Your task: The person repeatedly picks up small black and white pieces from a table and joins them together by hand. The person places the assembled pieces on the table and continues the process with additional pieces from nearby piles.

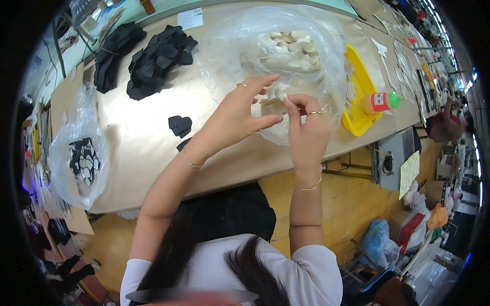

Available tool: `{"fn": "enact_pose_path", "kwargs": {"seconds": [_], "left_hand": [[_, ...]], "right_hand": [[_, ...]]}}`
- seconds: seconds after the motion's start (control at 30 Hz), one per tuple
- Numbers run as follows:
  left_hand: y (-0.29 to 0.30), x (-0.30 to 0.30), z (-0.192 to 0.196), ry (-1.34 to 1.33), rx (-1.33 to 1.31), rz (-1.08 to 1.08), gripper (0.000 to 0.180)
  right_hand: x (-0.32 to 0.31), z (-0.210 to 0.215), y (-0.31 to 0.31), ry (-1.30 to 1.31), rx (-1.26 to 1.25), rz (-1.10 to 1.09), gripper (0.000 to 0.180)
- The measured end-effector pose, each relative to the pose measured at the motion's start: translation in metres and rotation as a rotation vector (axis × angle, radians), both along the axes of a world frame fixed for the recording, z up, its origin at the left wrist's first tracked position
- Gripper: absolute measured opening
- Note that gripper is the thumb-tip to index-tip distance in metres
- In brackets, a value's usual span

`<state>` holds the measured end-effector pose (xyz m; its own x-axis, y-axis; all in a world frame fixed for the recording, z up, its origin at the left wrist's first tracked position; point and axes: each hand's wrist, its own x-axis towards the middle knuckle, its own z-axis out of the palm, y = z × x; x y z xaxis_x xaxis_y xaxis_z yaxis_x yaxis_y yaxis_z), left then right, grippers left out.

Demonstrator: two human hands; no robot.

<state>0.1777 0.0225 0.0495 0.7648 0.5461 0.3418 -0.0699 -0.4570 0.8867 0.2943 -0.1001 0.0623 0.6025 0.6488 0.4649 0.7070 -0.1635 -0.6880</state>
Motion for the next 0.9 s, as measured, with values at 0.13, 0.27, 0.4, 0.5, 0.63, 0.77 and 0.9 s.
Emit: {"fn": "enact_pose_path", "kwargs": {"seconds": [0.13, 0.27, 0.4, 0.5, 0.63, 0.77, 0.9], "left_hand": [[-0.001, 0.007, -0.006, 0.159, -0.310, -0.052, 0.054], [0.007, -0.004, -0.005, 0.205, -0.489, -0.097, 0.044], [0.011, -0.012, 0.003, 0.008, -0.934, -0.097, 0.036], [0.008, -0.019, 0.008, -0.106, -1.203, -0.128, 0.037], [0.006, -0.049, 0.011, 0.135, -1.155, -0.104, 0.048], [-0.008, -0.094, 0.009, 0.190, -1.175, -0.110, 0.045], [-0.018, -0.125, 0.010, 0.217, -1.156, -0.080, 0.026]], "right_hand": [[0.001, -0.010, -0.003, 0.091, 0.052, 0.029, 0.010], [0.017, -0.005, -0.008, 0.300, 0.186, -0.004, 0.009], [0.015, 0.005, -0.011, 0.579, 0.298, 0.145, 0.010], [0.001, 0.009, -0.008, 0.555, 0.193, 0.156, 0.009], [-0.020, 0.013, -0.003, 0.052, 0.037, 0.233, 0.015], [-0.035, 0.014, 0.006, -0.469, 0.170, 0.594, 0.028], [-0.051, 0.010, 0.006, -0.486, 0.166, 0.781, 0.027]]}}
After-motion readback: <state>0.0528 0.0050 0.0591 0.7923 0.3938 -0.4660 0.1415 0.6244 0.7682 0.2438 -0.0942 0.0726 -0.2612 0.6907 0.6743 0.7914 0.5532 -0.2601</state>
